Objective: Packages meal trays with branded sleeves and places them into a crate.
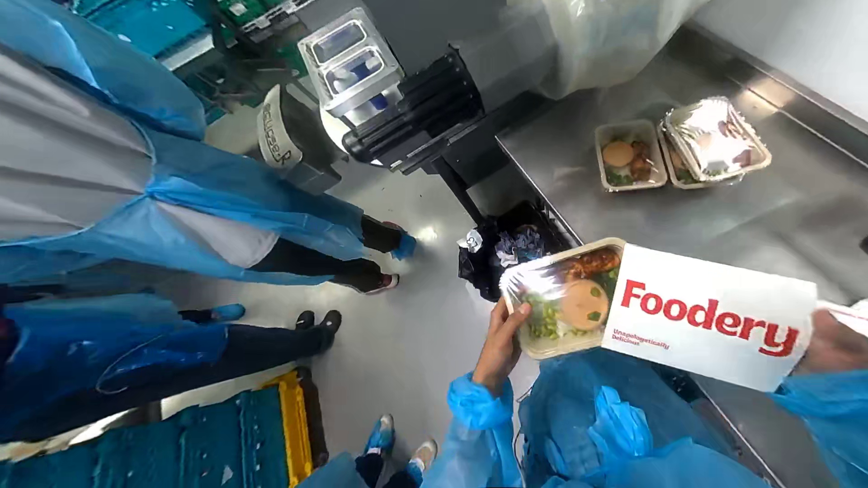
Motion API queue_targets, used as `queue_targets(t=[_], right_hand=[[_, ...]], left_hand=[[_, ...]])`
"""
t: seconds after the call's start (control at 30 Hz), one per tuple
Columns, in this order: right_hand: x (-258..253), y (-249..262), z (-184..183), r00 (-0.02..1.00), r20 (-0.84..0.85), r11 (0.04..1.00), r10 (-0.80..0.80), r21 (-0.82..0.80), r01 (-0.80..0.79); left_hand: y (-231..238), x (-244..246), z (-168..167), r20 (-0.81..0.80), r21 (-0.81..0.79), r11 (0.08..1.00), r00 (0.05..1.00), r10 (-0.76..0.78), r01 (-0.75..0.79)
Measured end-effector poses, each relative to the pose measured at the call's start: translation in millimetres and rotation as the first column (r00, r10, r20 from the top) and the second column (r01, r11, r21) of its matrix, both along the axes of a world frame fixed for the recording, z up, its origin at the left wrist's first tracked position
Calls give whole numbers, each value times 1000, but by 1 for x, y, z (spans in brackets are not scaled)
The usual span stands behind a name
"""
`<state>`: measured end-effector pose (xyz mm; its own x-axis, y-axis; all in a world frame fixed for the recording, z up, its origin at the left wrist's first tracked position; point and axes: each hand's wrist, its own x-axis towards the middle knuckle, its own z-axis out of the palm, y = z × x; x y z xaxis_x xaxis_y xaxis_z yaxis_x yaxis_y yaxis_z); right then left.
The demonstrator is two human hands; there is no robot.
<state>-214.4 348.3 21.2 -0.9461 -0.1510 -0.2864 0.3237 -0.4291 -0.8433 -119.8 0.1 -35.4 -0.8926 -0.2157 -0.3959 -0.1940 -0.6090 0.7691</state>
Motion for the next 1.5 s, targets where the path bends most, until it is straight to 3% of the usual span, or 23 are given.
queue_targets(t=[0.07, 0.1, 0.13, 0.17, 0.23, 0.27, 0.33, 0.43, 0.5, 0.57, 0.6, 0.7, 0.83, 0.9, 0.97, 1.07, 1.1, 1.17, 1.2, 1.23, 1.33, 1.4, 1.5], right_hand=[[20, 39, -25, 949, -168, 947, 267, -136, -290], [15, 71, -47, 792, -321, 796, 519, -154, -585], [44, 54, -34, 956, -127, 953, 266, -117, -280], [57, 47, -24, 986, -7, 980, 166, -107, -166], [68, 58, -26, 954, -51, 932, 296, -204, -300], [76, 57, -28, 955, -117, 946, 274, -143, -289], [93, 17, 0, 990, -138, 992, -17, 118, 33], [102, -8, 40, 942, -33, 886, -333, 332, 325], [122, 33, 46, 897, -136, 818, -420, 373, 439], [159, 73, 66, 921, -184, 855, -345, 344, 389], [178, 76, 82, 934, -120, 885, -336, 300, 357], [216, 76, 101, 918, 65, 920, -392, 53, 389], [256, 150, 108, 803, 198, 821, -563, 244, 516], [279, 191, 108, 729, 214, 757, -650, 270, 595], [297, 231, 103, 629, 177, 636, -757, 418, 648], [324, 314, 102, 510, 175, 494, -842, 628, 602], [332, 344, 102, 479, 191, 468, -857, 676, 569], [337, 398, 102, 443, 245, 447, -862, 781, 437], [342, 423, 93, 468, 282, 466, -837, 816, 342], [347, 444, 80, 502, 354, 510, -789, 833, 215], [350, 489, 23, 555, 628, 699, -546, 706, -111], [339, 484, -20, 521, 694, 777, -497, 623, -89], [322, 454, -54, 496, 695, 834, -521, 538, 122]], left_hand=[[-9, 23, 4, -54, -7, 1000, 998, -15, 15], [-13, 33, 3, -103, -17, 998, 993, -57, 56], [-18, 40, 2, -175, -45, 989, 974, -147, 141], [-24, 42, 2, -243, -100, 967, 937, -250, 233], [-26, 42, 10, -315, -209, 917, 864, -392, 340], [-22, 40, 18, -324, -229, 904, 847, -420, 361], [-5, 36, 33, -302, -233, 905, 858, -416, 356], [35, 31, 41, -276, -196, 912, 872, -404, 360], [68, 30, 35, -285, -112, 924, 879, -383, 366], [109, 29, 38, -277, 56, 911, 883, -380, 409], [132, 30, 47, -266, 133, 881, 873, -409, 453], [197, 33, 77, -318, 248, 647, 691, -649, 721], [282, 39, 101, -341, 259, 420, 489, -803, 870], [338, 48, 102, -299, 245, 377, 439, -847, 893], [397, 60, 106, -234, 37, 317, 316, -919, 948], [469, 46, 100, -92, -468, 53, 11, -996, 882], [484, 26, 89, -26, -661, 36, 25, -999, 750], [496, -31, 44, 101, -961, -46, 192, -976, 273], [493, -60, 17, 190, -981, -175, 257, -948, 80], [486, -81, -8, 295, -952, -305, 303, -906, 17], [479, -112, -60, 565, -817, -565, 363, -741, 117], [479, -124, -77, 629, -772, -613, 342, -698, 170], [481, -132, -78, 651, -758, -616, 309, -693, 214]])
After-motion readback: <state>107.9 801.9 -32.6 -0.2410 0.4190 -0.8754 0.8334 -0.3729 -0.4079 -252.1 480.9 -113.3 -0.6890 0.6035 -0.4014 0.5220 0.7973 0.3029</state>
